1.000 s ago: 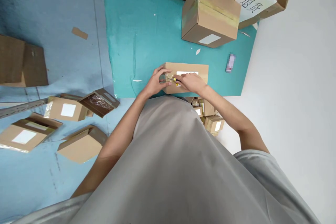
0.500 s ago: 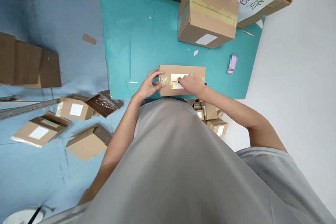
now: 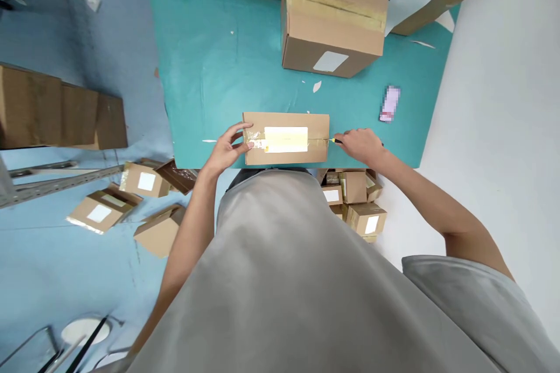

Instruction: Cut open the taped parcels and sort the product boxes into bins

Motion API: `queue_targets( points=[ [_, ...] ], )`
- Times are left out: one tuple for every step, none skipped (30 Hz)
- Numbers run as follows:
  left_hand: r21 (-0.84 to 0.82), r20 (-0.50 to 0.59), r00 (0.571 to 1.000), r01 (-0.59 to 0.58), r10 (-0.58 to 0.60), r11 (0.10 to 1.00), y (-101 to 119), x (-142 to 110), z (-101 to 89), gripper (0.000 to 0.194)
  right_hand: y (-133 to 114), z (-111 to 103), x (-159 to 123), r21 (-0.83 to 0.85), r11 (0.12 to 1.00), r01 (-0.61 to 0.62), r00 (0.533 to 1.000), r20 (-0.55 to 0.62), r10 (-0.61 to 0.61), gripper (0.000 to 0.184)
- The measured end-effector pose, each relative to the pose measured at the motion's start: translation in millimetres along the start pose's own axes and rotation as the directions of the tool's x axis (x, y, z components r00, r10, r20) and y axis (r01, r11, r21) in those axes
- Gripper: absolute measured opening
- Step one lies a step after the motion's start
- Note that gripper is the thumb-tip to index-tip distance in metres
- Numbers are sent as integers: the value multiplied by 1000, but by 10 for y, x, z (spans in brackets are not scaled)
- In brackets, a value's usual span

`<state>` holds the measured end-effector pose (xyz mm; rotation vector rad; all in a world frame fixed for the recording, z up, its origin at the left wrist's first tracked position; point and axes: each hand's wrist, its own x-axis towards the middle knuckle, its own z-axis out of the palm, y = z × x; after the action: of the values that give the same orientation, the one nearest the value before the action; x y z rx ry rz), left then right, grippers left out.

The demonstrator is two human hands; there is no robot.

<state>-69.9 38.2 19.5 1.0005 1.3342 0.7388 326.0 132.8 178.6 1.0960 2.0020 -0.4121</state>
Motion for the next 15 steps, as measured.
queue_targets(
  points=[
    [8, -8, 1000, 8, -8, 1000, 24, -6, 14, 72, 52, 40, 7, 16, 1000, 7, 1000, -12, -7, 45],
    [21, -14, 1000, 15, -15, 1000, 48, -12, 28, 72, 106, 81, 17, 32, 999, 20, 1000, -24, -19, 45],
    [38, -19, 1000, 20, -20, 999, 70, -17, 40, 72, 163, 126, 28, 49, 998, 39, 999, -38, -37, 45],
    [59, -25, 999, 25, -24, 998, 88, -22, 47, 72, 220, 177, 38, 70, 996, 63, 997, -52, -59, 46],
    [81, -34, 999, 29, -27, 996, 101, -28, 48, 72, 274, 236, 45, 98, 991, 92, 994, -73, -85, 46],
    [98, -47, 998, 34, -29, 995, 108, -35, 38, 72, 321, 302, 47, 134, 983, 124, 989, -102, -110, 47],
    [108, -64, 997, 38, -32, 993, 108, -44, 16, 72, 355, 375, 44, 182, 971, 158, 981, -140, -133, 47],
    [108, -84, 996, 45, -36, 993, 101, -54, -21, 73, 373, 456, 40, 244, 951, 192, 971, -187, -148, 47],
    [102, -106, 993, 56, -45, 993, 87, -65, -71, 74, 371, 541, 37, 318, 921, 225, 958, -242, -151, 47],
    [92, -127, 990, 69, -57, 993, 67, -76, -134, 75, 347, 630, 41, 403, 879, 255, 944, -303, -135, 46],
    [80, -147, 987, 85, -72, 993, 41, -88, -204, 75, 301, 719, 58, 493, 826, 275, 927, -363, -92, 46],
    [70, -164, 982, 102, -89, 992, 12, -100, -277, 76, 233, 807, 90, 583, 762, 282, 912, -410, -24, 47],
    [61, -182, 978, 117, -104, 991, -21, -113, -348, 76, 145, 890, 141, 675, 687, 270, 900, -431, 70, 48],
    [52, -201, 973, 129, -116, 990, -55, -126, -414, 76, 38, 964, 209, 766, 595, 241, 892, -416, 174, 50],
    [43, -222, 967, 136, -123, 990, -89, -141, -470, 77, -84, 1026, 288, 850, 488, 201, 891, -365, 269, 53]
  ],
)
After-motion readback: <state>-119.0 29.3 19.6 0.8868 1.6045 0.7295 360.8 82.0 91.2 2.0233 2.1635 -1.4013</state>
